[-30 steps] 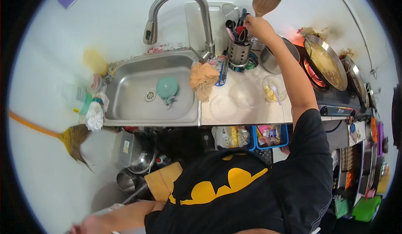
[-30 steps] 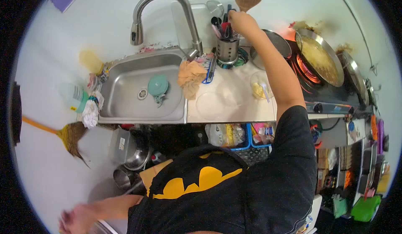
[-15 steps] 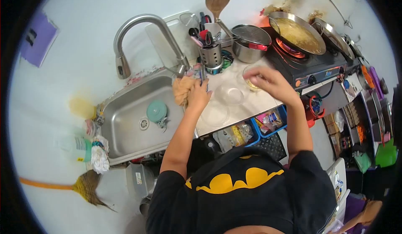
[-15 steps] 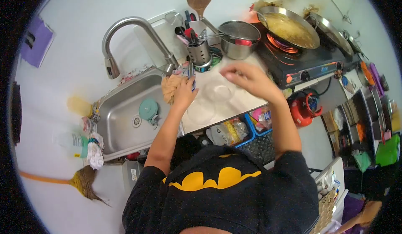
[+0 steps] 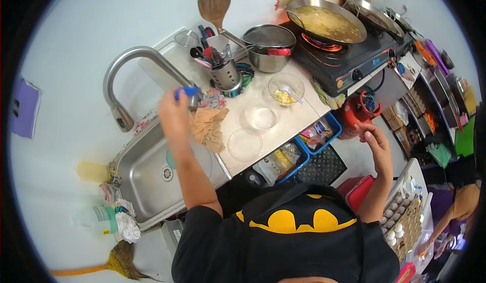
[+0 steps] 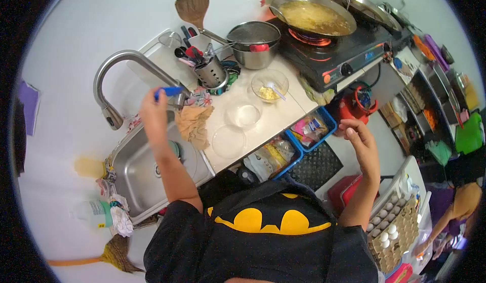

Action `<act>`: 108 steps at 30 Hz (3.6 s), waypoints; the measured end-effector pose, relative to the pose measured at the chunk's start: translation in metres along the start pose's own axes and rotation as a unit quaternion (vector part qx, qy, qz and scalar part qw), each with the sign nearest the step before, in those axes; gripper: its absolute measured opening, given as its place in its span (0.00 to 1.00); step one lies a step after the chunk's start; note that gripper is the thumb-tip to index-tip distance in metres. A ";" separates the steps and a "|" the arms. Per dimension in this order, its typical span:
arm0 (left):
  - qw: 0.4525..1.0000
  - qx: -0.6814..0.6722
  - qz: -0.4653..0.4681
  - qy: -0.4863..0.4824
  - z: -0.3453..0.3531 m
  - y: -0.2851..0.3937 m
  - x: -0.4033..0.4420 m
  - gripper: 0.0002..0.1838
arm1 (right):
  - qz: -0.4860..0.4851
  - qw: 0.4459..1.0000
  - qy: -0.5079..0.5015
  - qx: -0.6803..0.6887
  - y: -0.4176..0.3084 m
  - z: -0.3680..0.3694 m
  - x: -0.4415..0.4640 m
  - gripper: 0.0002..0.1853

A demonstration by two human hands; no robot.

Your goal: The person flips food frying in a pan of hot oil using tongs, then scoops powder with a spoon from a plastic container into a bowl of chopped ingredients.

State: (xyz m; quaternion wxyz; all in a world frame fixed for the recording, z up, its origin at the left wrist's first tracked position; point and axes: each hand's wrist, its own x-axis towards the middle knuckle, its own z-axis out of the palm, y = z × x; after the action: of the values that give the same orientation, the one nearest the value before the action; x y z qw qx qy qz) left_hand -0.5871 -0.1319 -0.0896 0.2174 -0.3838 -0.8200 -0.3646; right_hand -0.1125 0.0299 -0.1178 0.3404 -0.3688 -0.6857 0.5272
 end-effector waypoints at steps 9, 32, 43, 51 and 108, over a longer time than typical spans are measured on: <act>0.978 -0.103 0.136 -0.116 0.032 0.007 0.096 0.13 | 0.013 0.999 0.034 -0.007 0.007 -0.013 -0.027 0.17; 0.963 -0.135 0.212 -0.094 0.117 -0.038 0.146 0.12 | 0.025 0.999 -0.007 -0.039 0.021 -0.006 -0.012 0.15; 0.983 -0.032 0.151 -0.099 0.074 0.000 0.095 0.27 | 0.020 0.993 -0.106 -0.038 0.029 0.027 0.014 0.15; 0.983 -0.160 0.072 -0.054 0.041 0.020 0.036 0.23 | 0.004 0.992 -0.101 -0.080 0.034 0.030 0.020 0.16; 0.956 0.105 0.234 -0.144 0.115 0.099 0.087 0.15 | 0.311 0.721 -0.289 0.547 -0.002 0.019 0.081 0.31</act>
State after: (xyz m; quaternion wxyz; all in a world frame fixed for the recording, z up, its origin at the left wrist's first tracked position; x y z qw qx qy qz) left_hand -0.5716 0.0406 -0.0650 0.2155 -0.5882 -0.7636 -0.1564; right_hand -0.1692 0.0910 -0.1133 0.0849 -0.1403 -0.1899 0.9680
